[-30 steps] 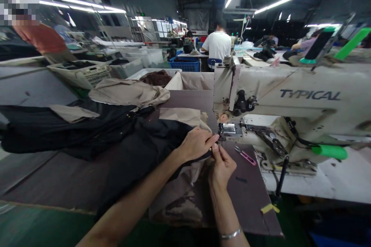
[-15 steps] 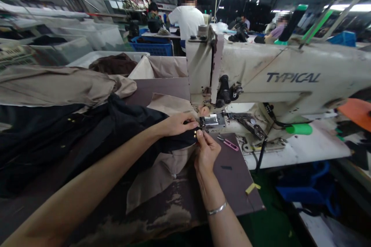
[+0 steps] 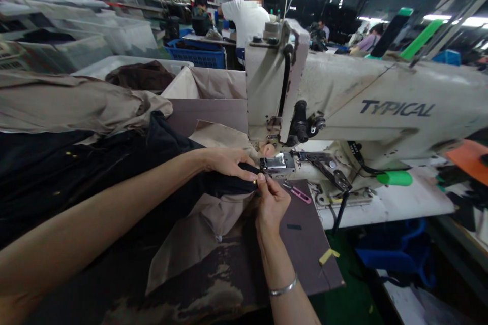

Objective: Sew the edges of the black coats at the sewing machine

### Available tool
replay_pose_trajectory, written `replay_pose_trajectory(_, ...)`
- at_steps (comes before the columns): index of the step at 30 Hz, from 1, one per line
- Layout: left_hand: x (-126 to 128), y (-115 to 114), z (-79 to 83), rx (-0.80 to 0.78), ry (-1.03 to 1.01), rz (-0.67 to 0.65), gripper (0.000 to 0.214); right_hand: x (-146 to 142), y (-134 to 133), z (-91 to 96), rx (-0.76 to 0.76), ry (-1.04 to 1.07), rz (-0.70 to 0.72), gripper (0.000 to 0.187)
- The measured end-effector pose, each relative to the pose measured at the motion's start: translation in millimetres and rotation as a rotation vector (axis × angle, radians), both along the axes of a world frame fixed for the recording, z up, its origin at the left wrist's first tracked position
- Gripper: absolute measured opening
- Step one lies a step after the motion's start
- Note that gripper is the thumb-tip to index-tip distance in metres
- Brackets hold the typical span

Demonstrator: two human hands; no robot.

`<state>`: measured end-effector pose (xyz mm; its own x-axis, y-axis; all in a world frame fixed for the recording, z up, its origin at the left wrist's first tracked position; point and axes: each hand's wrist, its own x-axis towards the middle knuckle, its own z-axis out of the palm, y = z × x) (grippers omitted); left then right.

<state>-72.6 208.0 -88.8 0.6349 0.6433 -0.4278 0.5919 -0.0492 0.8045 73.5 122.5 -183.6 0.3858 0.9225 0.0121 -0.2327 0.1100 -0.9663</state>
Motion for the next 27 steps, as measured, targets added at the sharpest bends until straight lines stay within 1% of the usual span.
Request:
replay_pose_trajectory(3, 2.5, 1.6, -2.6, -0.069, -0.014, 0.049, 0.043, -0.3, 2.7, -0.7, -0.029, 0.000, 0.000, 0.041)
replay_pose_trajectory(7, 5.2, 0.2, -2.6, -0.066, -0.046, 0.130, 0.038, 0.1, 5.5, 0.9, -0.053, 0.023, 0.020, 0.040)
replay_pose_trajectory(11, 6.5, 0.4, -1.1, -0.085, -0.074, 0.175, 0.036, 0.8, 7.5, 5.7, -0.078, 0.090, 0.044, 0.039)
replay_pose_trajectory(16, 6.5, 4.2, -2.0, -0.224, -0.171, 0.203, 0.033, 4.5, 9.3, 19.6, -0.129, 0.184, 0.082, 0.037)
replay_pose_trajectory(20, 5.0, 9.8, -4.3, -0.295, -0.213, 0.233, 0.030, 11.1, 7.3, 34.4, -0.243, 0.286, 0.153, 0.034)
replay_pose_trajectory(23, 4.4, 14.2, -5.5, -0.302, -0.201, 0.251, 0.030, 14.3, 6.3, 41.1, -0.315, 0.338, 0.174, 0.034)
replay_pose_trajectory(27, 6.1, 17.5, -3.3, -0.262, -0.231, 0.266, 0.030, 14.1, 9.4, 43.0, -0.311, 0.347, 0.150, 0.035)
